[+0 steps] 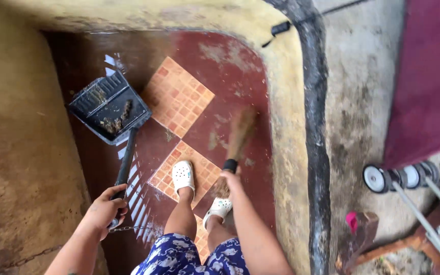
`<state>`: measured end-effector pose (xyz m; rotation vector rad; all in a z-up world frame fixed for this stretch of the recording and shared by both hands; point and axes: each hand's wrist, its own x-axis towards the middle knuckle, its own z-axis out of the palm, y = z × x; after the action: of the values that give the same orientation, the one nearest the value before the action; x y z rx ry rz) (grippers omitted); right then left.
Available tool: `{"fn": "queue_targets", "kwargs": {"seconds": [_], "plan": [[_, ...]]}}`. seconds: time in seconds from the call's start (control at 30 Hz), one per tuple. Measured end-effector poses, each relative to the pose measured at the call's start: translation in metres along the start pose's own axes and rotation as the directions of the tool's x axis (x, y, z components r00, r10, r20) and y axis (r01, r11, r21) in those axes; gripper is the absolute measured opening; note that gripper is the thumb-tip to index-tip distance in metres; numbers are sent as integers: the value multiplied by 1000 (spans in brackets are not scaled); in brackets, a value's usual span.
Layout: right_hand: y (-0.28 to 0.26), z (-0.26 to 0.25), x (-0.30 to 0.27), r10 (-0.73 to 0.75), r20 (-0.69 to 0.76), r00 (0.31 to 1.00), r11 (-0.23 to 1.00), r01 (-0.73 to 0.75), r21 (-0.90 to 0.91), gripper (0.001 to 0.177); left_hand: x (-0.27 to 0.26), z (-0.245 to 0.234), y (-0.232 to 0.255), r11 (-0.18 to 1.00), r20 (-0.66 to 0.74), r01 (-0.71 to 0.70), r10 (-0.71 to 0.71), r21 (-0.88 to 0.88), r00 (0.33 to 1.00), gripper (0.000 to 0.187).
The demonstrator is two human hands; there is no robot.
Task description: Sweeping the floor area and disposing of collected trash into a drainage grate.
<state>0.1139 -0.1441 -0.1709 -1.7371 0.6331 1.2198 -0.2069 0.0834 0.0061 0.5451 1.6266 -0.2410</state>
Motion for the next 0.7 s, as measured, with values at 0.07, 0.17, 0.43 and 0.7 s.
{"fn": "queue_targets", "kwargs": {"seconds": [0.07,0.17,0.43,0.7], "plan": [[52,11,83,161,77,984,985,-155,-82,90,3,-16,-16,996,-20,-4,2,-91,1000,58],[74,93,55,180,111,977,950,-143,-278,96,-1,-28,-36,979,-65,-29,16,-204,998,59],[-30,140,-47,11,467,884,845,242,-477,88,-20,-44,-128,945,-103,-68,37,-321,994,53],[-259,165,89,163,407,899,313,344,-885,34,-15,2,-184,951,-187,-35,-24,-306,982,47]]}}
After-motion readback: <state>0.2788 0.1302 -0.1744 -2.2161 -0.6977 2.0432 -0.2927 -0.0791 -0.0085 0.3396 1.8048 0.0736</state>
